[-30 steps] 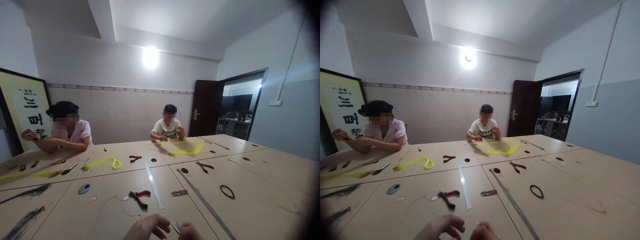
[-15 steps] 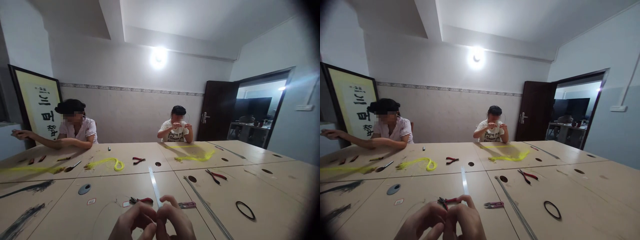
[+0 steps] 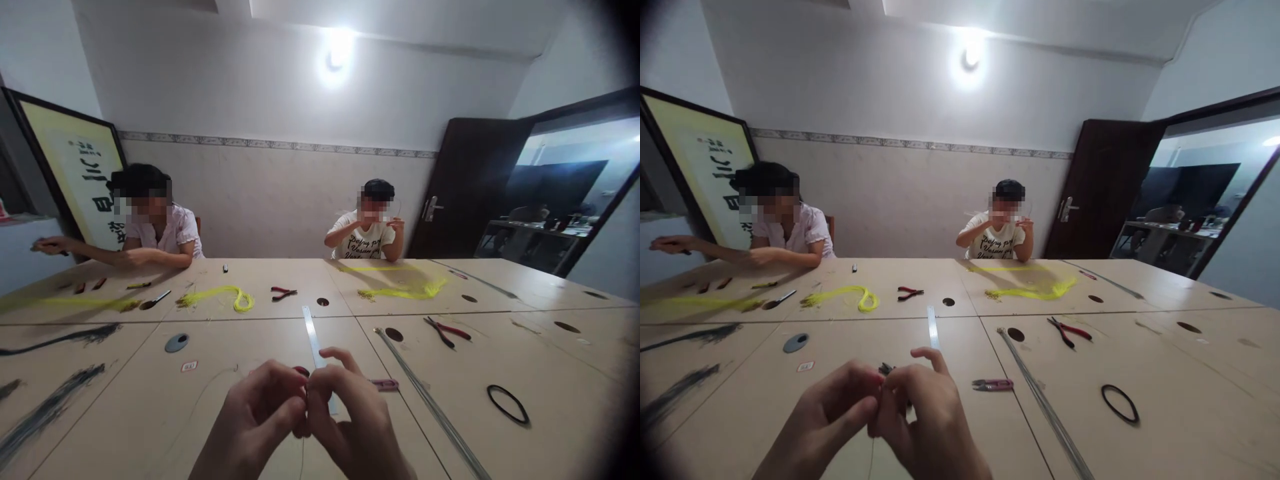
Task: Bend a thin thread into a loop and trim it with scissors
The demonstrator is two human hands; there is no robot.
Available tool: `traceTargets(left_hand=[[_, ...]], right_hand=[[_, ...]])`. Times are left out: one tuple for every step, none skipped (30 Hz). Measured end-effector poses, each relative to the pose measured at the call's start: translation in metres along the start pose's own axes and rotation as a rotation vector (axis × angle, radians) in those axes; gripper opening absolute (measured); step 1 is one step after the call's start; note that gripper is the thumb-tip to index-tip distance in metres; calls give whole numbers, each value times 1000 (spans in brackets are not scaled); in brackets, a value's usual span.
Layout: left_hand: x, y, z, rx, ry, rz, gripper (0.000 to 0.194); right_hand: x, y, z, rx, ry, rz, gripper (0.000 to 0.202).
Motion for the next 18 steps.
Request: traceTargets(left_hand=[[-1, -2, 1, -1, 2, 14, 15], [-3, -5, 3, -4, 8, 18, 15], [-4, -7, 5, -10, 16, 13, 15], [-5, -9, 6, -19, 26, 3, 16], [-5, -11, 8, -32, 34, -2, 17], [-5, -12, 9, -44, 39, -6, 17], [-5, -13, 10, -55, 43, -6, 17], [-4, -14, 11, -63, 45, -4, 16], [-3, -15, 11, -70, 46, 1, 17], [-3, -15, 12, -75, 45, 6, 17], [-2, -15, 12, -77, 42, 9, 18], [-2, -15, 12, -76, 37, 9, 18], [-2, -15, 11, -74, 30, 5, 18], [-2, -15, 11, -69, 21, -2, 17], [-2, -15, 10, -63, 10, -8, 17], [-2, -15, 9, -55, -2, -14, 18], [-2, -15, 9, -46, -15, -16, 19], [-2, -14, 9, -37, -29, -13, 22]], right_hand=[[-1, 0, -2, 17, -12, 27, 19], [-1, 0, -4, 32, -22, 51, 19], [-2, 0, -5, 46, -31, 71, 19], [-2, 0, -7, 57, -39, 86, 19], [-2, 0, -8, 65, -46, 96, 19], [-2, 0, -9, 70, -52, 101, 19], [-3, 0, -9, 74, -56, 103, 18], [-3, 0, -9, 77, -58, 104, 17], [-3, 0, -10, 79, -58, 105, 16], [-3, 0, -10, 81, -56, 105, 16], [-4, -1, -10, 82, -51, 104, 16], [-4, -1, -10, 83, -43, 103, 15], [-4, -2, -10, 80, -29, 102, 15], [-5, -3, -10, 77, -12, 101, 15], [-5, -3, -10, 70, 10, 99, 15], [-6, -4, -10, 61, 34, 95, 15], [-6, -4, -10, 49, 60, 92, 16], [-6, -4, -10, 30, 86, 82, 16]])
Point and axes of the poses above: each hand's wrist, its own y-axis away from the middle knuckle, its own x-axis out of the palm, z = x × y, the point moved 1 cm from there along -y, towards the middle knuckle, and after that the axes turned 9 degrees about z, right-handed, at the moved point
